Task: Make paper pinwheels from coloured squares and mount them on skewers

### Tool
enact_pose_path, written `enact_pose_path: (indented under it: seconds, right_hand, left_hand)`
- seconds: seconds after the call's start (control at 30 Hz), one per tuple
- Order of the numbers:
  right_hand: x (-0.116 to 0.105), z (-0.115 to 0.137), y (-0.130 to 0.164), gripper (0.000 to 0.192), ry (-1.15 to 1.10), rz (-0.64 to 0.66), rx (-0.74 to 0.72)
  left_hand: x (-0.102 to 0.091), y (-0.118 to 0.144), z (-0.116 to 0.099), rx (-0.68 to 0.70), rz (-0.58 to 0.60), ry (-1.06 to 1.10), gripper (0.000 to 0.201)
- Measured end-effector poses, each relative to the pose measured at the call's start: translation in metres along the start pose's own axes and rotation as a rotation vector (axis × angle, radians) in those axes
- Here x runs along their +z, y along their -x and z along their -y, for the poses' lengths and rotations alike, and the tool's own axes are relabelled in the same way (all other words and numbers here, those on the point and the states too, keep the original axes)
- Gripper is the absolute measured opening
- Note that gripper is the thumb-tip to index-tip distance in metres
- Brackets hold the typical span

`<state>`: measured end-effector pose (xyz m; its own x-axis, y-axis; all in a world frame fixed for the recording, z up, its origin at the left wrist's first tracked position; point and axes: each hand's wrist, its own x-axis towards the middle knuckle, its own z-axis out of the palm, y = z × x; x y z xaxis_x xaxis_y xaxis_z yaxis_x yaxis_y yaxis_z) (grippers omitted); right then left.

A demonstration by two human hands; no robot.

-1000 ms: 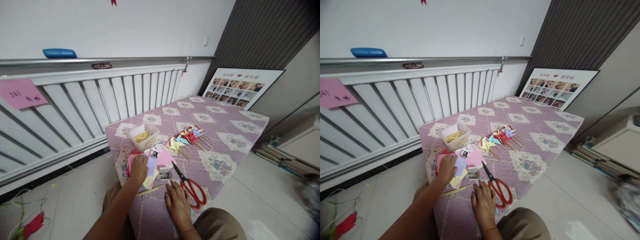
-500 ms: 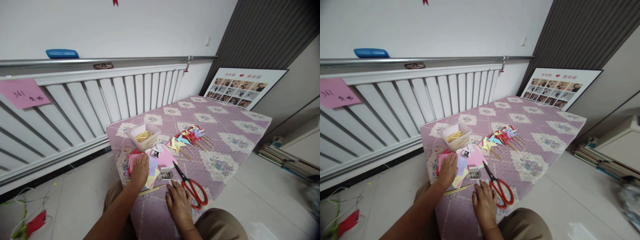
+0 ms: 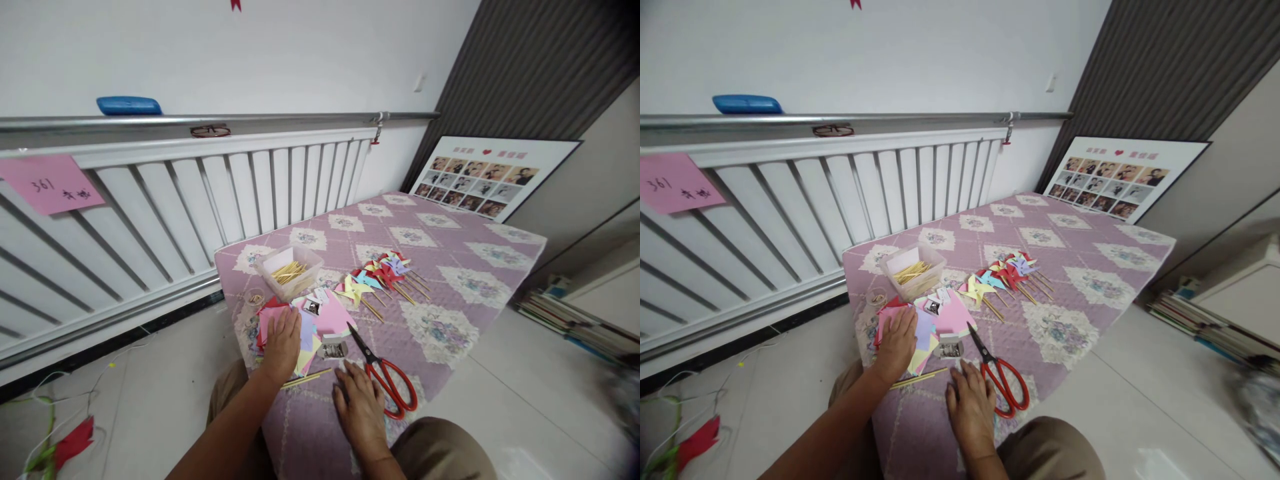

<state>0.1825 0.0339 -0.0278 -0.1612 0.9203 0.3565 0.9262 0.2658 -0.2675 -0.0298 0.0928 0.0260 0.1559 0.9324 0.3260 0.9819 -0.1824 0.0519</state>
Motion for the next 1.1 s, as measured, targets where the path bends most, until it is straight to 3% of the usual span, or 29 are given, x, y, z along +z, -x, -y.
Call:
enact_pose_path:
  seconds: [0.53, 1.0, 1.1]
  right_hand:
    - [0.001, 0.0, 0.0, 0.028, 0.015, -0.01, -0.016]
    - [0.0, 0.0, 0.0, 0.028, 0.0, -0.018, -0.014]
    - [-0.002, 0.001, 0.0, 0.029, -0.012, -0.019, -0.003]
  left_hand:
    - [-0.031, 0.01, -0.012, 0.06, -0.175, 0.017, 0.05]
    - [-0.044, 0.023, -0.033, 0.156, -0.377, 0.057, 0.046]
    - [-0.044, 0.029, -0.038, 0.186, -0.377, 0.065, 0.046]
